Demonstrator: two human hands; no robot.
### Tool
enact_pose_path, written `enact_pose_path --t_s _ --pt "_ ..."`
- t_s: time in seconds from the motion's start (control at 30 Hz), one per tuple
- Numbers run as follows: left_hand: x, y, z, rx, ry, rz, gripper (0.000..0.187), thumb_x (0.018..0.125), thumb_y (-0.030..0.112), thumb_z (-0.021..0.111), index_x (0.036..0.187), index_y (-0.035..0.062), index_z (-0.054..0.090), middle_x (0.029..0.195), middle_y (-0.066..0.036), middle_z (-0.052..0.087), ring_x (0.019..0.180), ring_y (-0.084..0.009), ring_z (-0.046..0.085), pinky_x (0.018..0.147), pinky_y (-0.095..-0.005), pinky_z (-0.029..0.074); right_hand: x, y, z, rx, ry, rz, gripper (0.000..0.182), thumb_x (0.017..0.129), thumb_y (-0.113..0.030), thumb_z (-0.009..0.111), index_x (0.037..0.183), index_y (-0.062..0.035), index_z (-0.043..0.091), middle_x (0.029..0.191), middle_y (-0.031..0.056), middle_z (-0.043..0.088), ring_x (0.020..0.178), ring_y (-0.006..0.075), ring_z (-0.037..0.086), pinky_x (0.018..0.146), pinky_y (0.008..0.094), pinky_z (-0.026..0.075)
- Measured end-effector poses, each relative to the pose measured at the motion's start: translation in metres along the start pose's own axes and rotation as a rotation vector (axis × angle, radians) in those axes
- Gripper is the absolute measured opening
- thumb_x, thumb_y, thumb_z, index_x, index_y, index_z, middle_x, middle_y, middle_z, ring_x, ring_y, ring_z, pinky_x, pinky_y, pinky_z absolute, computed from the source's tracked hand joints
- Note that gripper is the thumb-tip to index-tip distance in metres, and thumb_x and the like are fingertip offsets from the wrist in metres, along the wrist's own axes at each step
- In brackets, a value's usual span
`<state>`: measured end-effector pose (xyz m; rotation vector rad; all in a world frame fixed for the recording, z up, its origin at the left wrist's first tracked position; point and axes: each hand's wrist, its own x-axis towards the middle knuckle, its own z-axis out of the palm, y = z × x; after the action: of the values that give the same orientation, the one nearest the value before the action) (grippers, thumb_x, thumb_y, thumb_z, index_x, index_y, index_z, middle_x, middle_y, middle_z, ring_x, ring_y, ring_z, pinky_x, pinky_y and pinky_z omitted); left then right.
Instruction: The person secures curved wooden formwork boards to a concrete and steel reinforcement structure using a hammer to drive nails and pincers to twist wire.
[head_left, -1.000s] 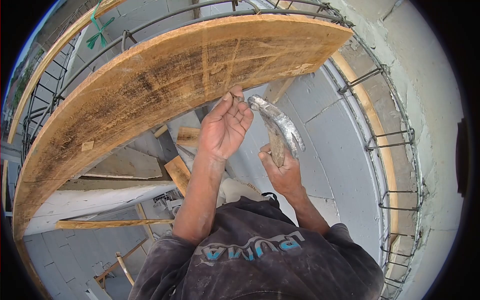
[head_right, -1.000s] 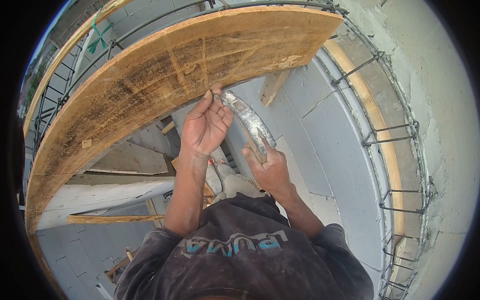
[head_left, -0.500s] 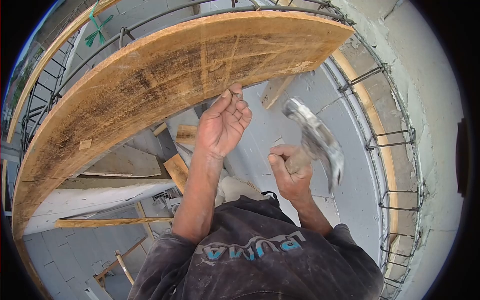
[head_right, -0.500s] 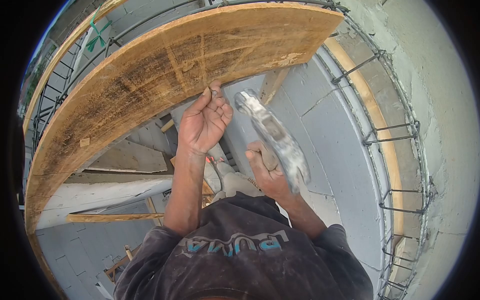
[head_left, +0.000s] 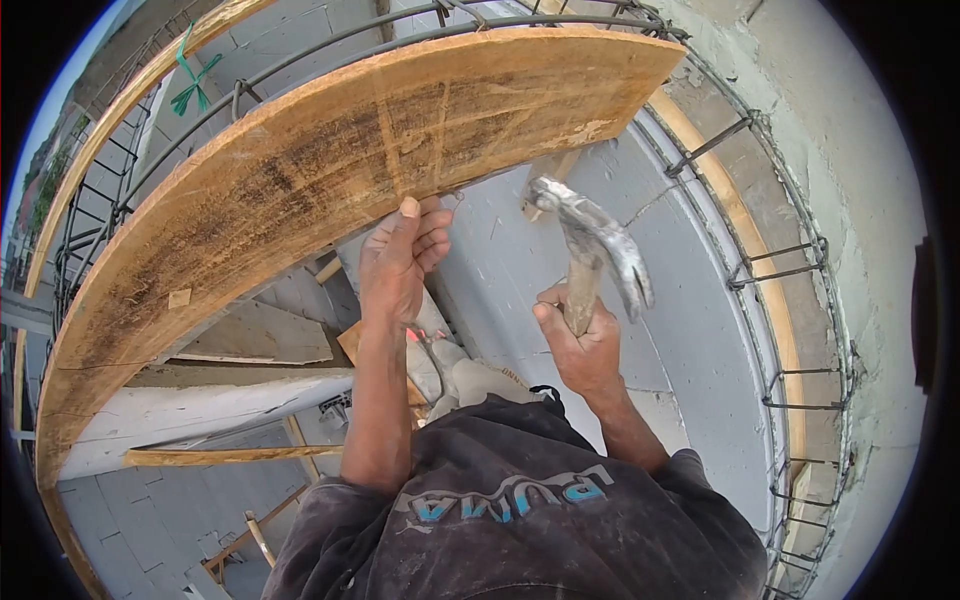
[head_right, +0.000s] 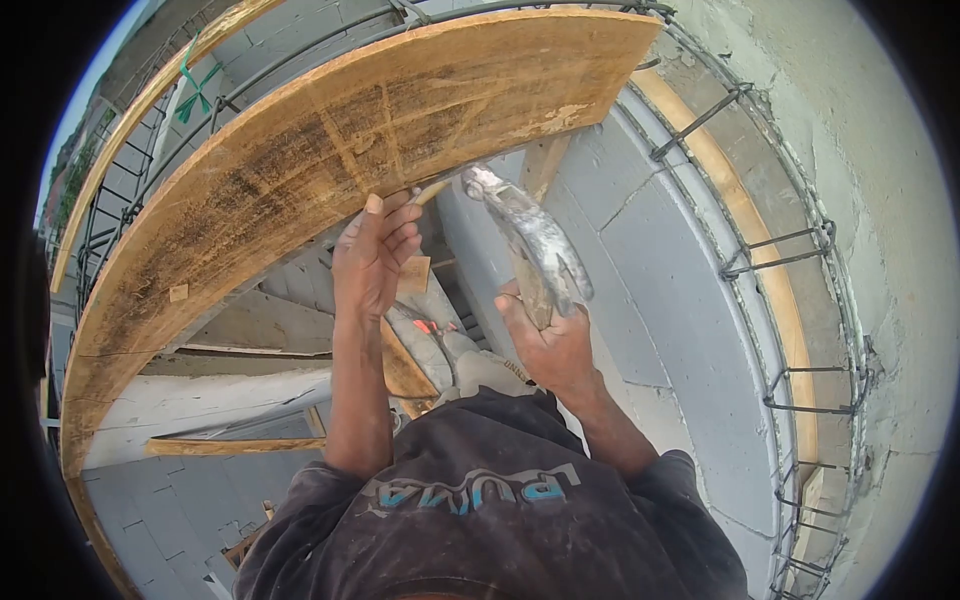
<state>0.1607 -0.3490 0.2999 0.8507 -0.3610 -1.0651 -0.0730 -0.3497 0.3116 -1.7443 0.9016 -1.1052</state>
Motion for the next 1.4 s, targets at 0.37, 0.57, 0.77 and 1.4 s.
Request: enact_pose_path --t_s 0.37,0.57,0.77,1.4 --pt "-0.002 0.0 -0.009 0.426 0.151 0.294 0.05 0.096 0.043 0.065 0.103 -0.0056 0.069 0.086 -0.012 0.073 0.072 -0.0138 0.066 0.071 -0.0277 0.056 0.0 0.011 0.013 -0.063 -0.121 -0.033 0.007 0.097 -0.005 0.06 0.103 -0.0022 0.061 0.071 0.006 0.058 0.061 0.0084 0.05 0.057 0.0256 0.044" --pt "0.002 -0.004 -0.01 0.447 0.164 0.334 0.047 0.097 0.04 0.064 0.101 -0.0058 0.07 0.084 -0.013 0.073 0.071 -0.0142 0.066 0.07 -0.0279 0.056 0.008 0.031 0.02 -0.073 0.025 -0.286 0.006 0.097 -0.005 0.061 0.102 -0.0013 0.061 0.073 0.0054 0.058 0.058 0.0083 0.049 0.053 0.0263 0.043" --pt "0.003 -0.004 -0.009 0.482 0.173 0.383 0.046 0.098 0.039 0.063 0.1 -0.0057 0.072 0.082 -0.012 0.073 0.07 -0.0135 0.066 0.067 -0.0277 0.056 0.004 0.0 0.012 0.063 -0.027 -0.127 0.01 0.1 -0.013 0.059 0.1 -0.0026 0.06 0.073 0.0061 0.058 0.055 0.0104 0.048 0.052 0.0286 0.044" --pt "-0.001 -0.006 -0.013 0.559 0.198 0.409 0.045 0.097 0.038 0.065 0.097 -0.0061 0.072 0.08 -0.011 0.073 0.07 -0.0135 0.066 0.067 -0.0272 0.056 0.008 0.028 0.026 -0.174 -0.266 0.154 0.013 0.099 -0.016 0.062 0.104 -0.0048 0.06 0.072 0.0041 0.058 0.061 0.01 0.051 0.06 0.0305 0.048"
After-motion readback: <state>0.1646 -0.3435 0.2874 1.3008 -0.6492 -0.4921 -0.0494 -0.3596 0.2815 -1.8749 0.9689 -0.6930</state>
